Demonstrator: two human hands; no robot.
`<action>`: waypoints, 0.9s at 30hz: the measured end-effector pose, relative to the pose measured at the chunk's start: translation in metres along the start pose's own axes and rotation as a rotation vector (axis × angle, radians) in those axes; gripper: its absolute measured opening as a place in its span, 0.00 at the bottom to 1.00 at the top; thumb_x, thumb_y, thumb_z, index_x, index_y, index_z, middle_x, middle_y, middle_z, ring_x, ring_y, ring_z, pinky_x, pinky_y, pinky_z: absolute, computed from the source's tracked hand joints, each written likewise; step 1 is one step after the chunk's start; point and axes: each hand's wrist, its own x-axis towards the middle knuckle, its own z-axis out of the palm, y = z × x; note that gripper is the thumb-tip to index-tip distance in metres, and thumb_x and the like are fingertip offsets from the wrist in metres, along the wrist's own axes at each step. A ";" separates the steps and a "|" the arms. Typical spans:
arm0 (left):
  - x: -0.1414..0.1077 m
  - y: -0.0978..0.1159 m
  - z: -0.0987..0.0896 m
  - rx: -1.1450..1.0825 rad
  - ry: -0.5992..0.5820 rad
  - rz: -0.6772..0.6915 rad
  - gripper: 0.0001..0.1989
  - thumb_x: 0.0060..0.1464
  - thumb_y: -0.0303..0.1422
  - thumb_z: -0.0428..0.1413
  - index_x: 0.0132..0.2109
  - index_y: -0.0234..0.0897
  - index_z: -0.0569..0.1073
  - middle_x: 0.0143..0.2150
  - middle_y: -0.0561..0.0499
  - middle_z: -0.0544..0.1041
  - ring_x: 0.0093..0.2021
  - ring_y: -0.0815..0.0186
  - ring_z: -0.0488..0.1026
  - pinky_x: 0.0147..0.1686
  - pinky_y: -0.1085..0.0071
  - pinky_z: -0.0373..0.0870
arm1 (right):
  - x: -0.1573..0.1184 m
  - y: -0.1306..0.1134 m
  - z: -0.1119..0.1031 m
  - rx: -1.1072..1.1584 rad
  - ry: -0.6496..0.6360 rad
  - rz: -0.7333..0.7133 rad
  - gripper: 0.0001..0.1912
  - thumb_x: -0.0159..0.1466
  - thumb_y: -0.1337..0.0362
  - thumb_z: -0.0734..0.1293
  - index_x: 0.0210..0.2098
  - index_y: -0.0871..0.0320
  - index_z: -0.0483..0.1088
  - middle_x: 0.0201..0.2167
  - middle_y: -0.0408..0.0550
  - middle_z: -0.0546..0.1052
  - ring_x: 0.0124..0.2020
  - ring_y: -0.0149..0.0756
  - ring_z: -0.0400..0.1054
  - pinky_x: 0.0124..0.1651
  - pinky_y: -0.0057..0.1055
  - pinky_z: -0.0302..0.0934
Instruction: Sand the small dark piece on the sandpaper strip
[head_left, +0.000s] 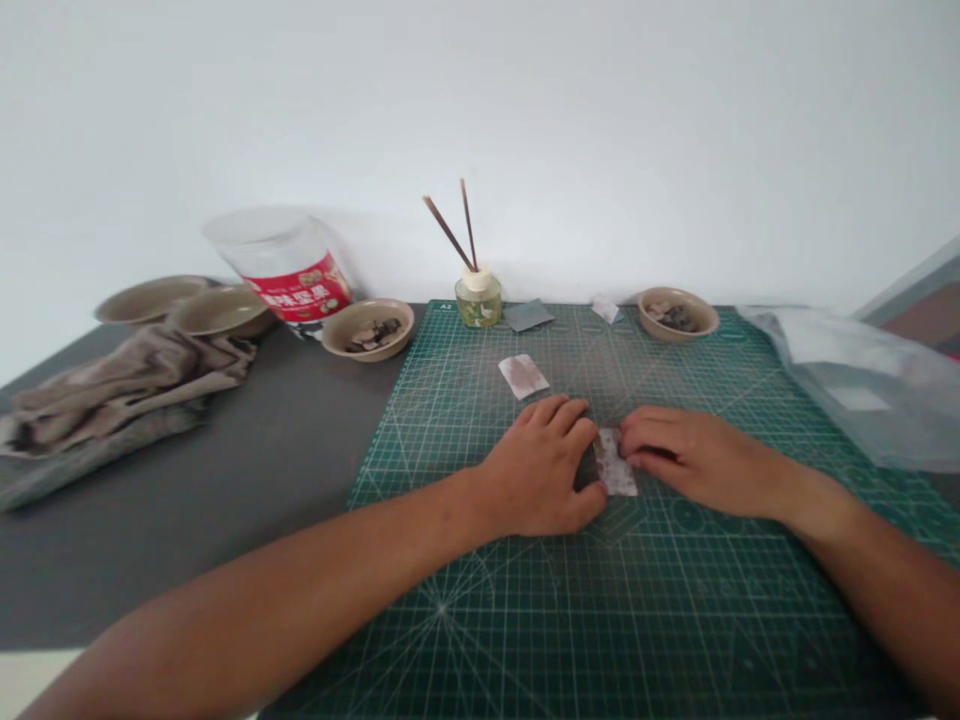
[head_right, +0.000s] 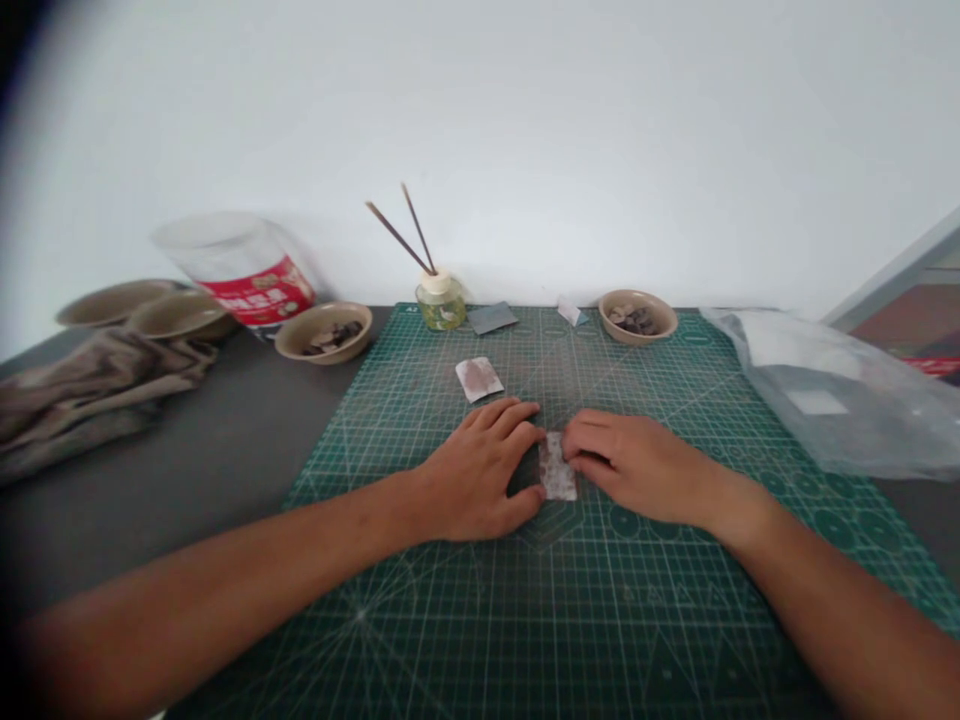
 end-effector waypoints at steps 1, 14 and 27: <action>0.000 0.000 0.000 -0.001 -0.002 0.005 0.26 0.65 0.48 0.59 0.62 0.34 0.74 0.73 0.35 0.71 0.76 0.41 0.64 0.75 0.41 0.65 | -0.001 -0.001 0.000 0.023 -0.034 -0.026 0.09 0.77 0.65 0.65 0.42 0.51 0.78 0.43 0.45 0.82 0.41 0.38 0.77 0.44 0.36 0.69; 0.001 0.000 0.001 0.016 -0.005 0.017 0.27 0.66 0.47 0.58 0.62 0.32 0.75 0.73 0.35 0.71 0.75 0.42 0.64 0.76 0.43 0.64 | -0.001 -0.002 -0.003 0.015 -0.104 -0.065 0.09 0.78 0.64 0.65 0.43 0.51 0.77 0.42 0.44 0.82 0.40 0.37 0.78 0.43 0.34 0.68; 0.001 0.000 0.002 0.028 0.025 0.021 0.25 0.65 0.47 0.59 0.59 0.33 0.75 0.71 0.35 0.73 0.73 0.42 0.67 0.74 0.44 0.67 | 0.005 0.000 0.003 -0.053 0.025 -0.044 0.10 0.77 0.65 0.64 0.44 0.52 0.78 0.44 0.48 0.82 0.43 0.41 0.78 0.46 0.37 0.69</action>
